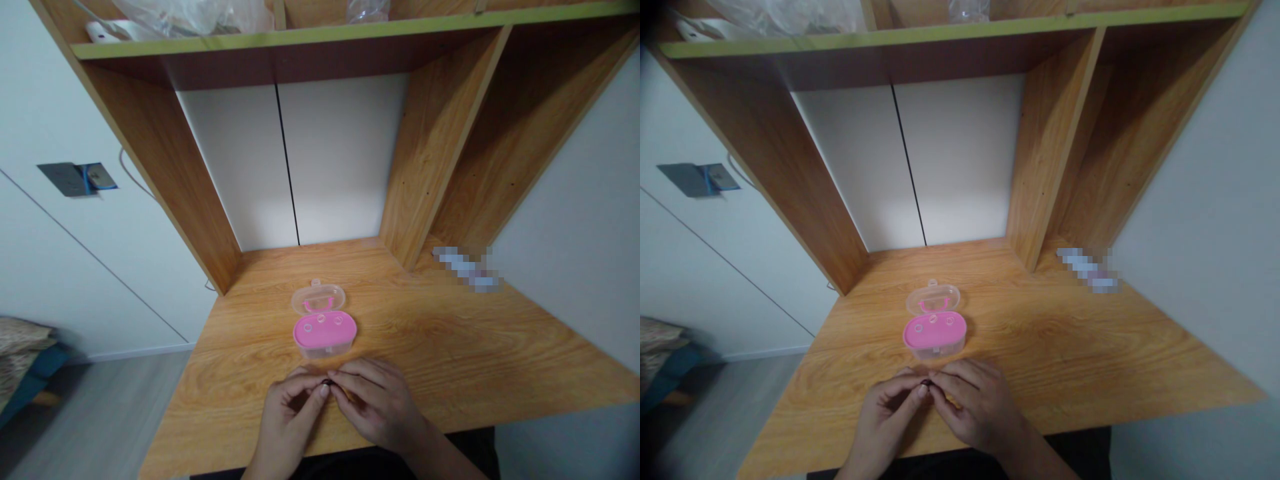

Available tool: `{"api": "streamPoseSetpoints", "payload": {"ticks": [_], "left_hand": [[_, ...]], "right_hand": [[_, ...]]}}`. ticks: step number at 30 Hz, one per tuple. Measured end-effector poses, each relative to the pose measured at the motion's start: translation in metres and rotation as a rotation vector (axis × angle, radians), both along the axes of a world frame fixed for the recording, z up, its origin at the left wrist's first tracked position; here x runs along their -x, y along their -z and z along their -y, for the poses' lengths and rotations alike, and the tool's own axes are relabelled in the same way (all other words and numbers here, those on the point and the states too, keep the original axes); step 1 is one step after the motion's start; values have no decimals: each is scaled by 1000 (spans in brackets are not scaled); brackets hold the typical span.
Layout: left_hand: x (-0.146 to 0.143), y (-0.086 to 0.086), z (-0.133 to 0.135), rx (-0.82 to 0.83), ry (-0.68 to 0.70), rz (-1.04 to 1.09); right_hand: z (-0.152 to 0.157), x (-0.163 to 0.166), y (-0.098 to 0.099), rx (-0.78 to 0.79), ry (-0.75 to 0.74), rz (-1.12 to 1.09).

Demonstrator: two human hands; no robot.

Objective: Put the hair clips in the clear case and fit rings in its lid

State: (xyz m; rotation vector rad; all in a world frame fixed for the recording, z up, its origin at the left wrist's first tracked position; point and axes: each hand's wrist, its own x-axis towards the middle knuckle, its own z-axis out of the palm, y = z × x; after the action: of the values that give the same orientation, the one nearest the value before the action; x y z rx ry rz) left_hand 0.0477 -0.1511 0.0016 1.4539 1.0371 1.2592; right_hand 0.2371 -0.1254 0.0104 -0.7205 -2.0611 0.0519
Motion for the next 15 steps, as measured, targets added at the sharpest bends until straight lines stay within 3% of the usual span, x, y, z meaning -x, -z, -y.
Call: {"api": "streamPoseSetpoints", "payload": {"ticks": [4, 15], "left_hand": [[1, -1, 0, 13, -32, -7], [1, -4, 0, -2, 48, -86]], "right_hand": [[-1, -1, 1, 16, -18, -30], [-1, -2, 1, -2, -90, -4]]}}
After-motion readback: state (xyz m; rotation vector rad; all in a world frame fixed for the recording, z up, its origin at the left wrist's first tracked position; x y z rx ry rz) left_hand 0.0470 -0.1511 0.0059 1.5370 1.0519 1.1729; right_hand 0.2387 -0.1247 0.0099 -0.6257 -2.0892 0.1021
